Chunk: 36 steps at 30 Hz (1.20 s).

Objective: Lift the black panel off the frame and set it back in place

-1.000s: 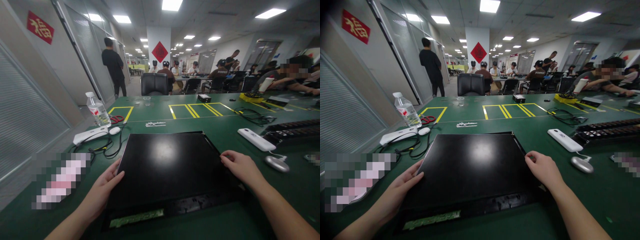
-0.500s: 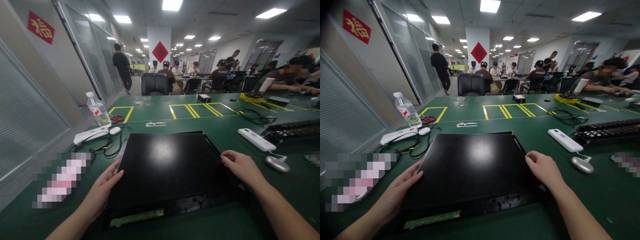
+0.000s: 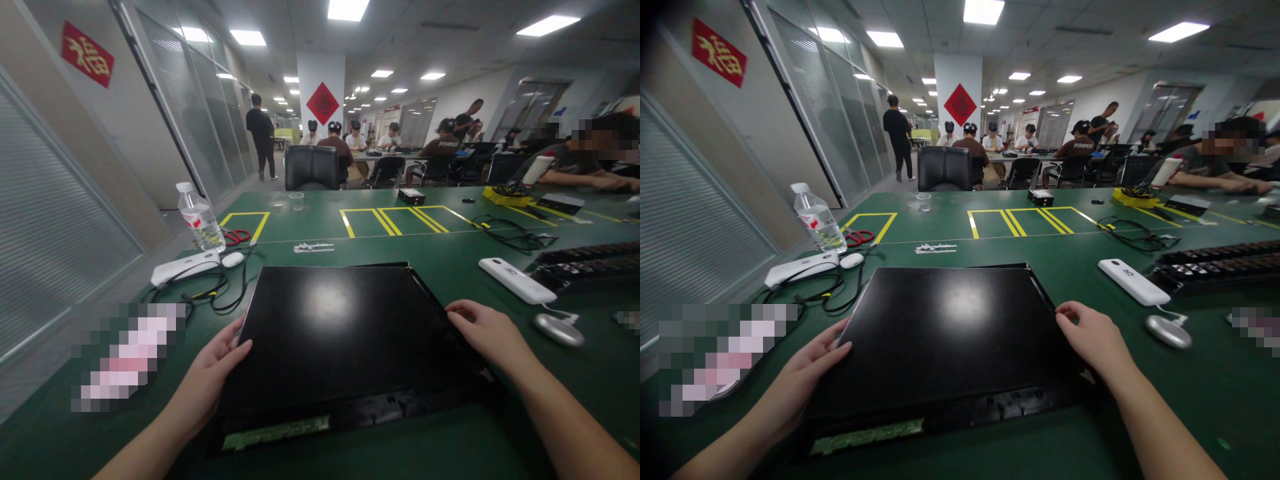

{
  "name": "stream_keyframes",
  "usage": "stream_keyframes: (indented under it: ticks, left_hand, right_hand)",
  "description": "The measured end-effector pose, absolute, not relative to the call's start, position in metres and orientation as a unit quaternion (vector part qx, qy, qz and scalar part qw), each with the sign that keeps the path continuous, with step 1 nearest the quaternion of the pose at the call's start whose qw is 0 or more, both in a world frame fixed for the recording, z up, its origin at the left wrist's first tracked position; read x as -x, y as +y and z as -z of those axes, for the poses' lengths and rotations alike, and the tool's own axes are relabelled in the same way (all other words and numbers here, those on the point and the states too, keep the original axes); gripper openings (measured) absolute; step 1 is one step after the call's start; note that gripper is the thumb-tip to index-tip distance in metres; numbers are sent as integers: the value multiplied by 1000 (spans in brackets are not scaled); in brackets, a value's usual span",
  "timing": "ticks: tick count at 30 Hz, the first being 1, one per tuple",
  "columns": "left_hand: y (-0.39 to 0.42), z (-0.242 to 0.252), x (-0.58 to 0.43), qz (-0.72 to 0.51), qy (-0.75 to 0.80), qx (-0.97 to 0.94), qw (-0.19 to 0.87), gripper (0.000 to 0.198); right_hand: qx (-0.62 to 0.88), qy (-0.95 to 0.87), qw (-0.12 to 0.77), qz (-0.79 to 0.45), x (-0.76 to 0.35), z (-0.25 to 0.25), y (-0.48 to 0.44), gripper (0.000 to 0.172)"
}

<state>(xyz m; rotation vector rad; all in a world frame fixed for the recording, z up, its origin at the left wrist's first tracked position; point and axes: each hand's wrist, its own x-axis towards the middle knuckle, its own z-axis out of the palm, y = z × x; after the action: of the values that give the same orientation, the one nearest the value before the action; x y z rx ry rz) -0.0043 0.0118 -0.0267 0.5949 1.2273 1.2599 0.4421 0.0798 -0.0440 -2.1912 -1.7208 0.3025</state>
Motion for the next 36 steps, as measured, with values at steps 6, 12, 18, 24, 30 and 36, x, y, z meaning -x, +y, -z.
stream_keyframes:
  ticks: [6, 12, 18, 24, 30, 36]
  left_hand:
    - [12, 27, 6, -539, 524, -261, 605, 96]
    - [11, 26, 6, -542, 520, -263, 606, 96]
    - [11, 29, 9, -539, 497, -276, 622, 90]
    - [10, 25, 9, -539, 536, -300, 576, 75]
    - [16, 37, 26, -509, 578, -465, 437, 53]
    - [23, 52, 41, -445, 613, -554, 345, 50]
  right_hand:
    - [744, -647, 142, -82, -449, 61, 87, 39]
    - [723, -668, 146, -92, -447, 65, 88, 39]
    - [727, -657, 169, -104, -444, 61, 88, 32]
    - [728, -651, 184, -113, -447, 63, 89, 28]
    - [730, -647, 188, -119, -448, 66, 90, 27]
    - [730, -643, 193, -127, -451, 69, 91, 28]
